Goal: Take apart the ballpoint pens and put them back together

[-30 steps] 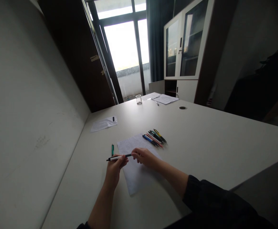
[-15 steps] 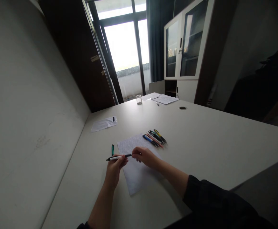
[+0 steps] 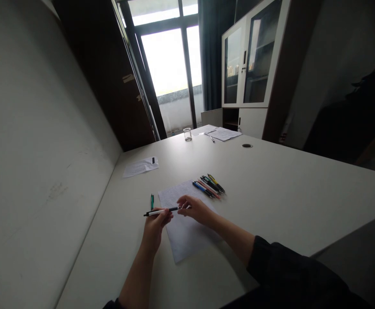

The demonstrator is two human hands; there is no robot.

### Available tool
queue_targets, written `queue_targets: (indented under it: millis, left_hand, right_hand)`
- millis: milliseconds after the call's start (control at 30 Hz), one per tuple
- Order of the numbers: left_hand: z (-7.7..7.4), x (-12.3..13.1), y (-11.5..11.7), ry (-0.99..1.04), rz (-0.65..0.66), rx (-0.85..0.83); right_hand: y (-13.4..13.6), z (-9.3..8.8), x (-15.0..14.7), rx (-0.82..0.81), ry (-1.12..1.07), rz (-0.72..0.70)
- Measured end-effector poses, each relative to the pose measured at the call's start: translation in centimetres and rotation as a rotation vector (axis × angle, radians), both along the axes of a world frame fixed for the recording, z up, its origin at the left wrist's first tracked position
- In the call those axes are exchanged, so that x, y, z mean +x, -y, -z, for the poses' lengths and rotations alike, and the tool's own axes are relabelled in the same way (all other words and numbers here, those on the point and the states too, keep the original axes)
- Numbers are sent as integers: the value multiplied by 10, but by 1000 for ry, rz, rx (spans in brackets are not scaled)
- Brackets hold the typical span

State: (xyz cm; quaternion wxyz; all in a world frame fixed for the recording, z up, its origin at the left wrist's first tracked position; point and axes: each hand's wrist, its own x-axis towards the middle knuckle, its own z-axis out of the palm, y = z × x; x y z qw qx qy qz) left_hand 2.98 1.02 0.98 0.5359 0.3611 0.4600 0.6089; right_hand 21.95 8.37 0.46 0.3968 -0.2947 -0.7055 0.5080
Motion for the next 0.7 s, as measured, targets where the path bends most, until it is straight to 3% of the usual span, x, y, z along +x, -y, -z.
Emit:
queue_targets:
  millis: [167,367,700]
  left_hand:
    - [1,-1,0,-8,-1,-6]
    - [1,-1,1,3,2,0]
    - [2,0,0,13,-15,2]
  right_hand:
    - [0,1,-1,-86,43,-72]
    - [-1,2,0,-64,-46,-24]
    - [-2,7,-4,-207,-140,-78]
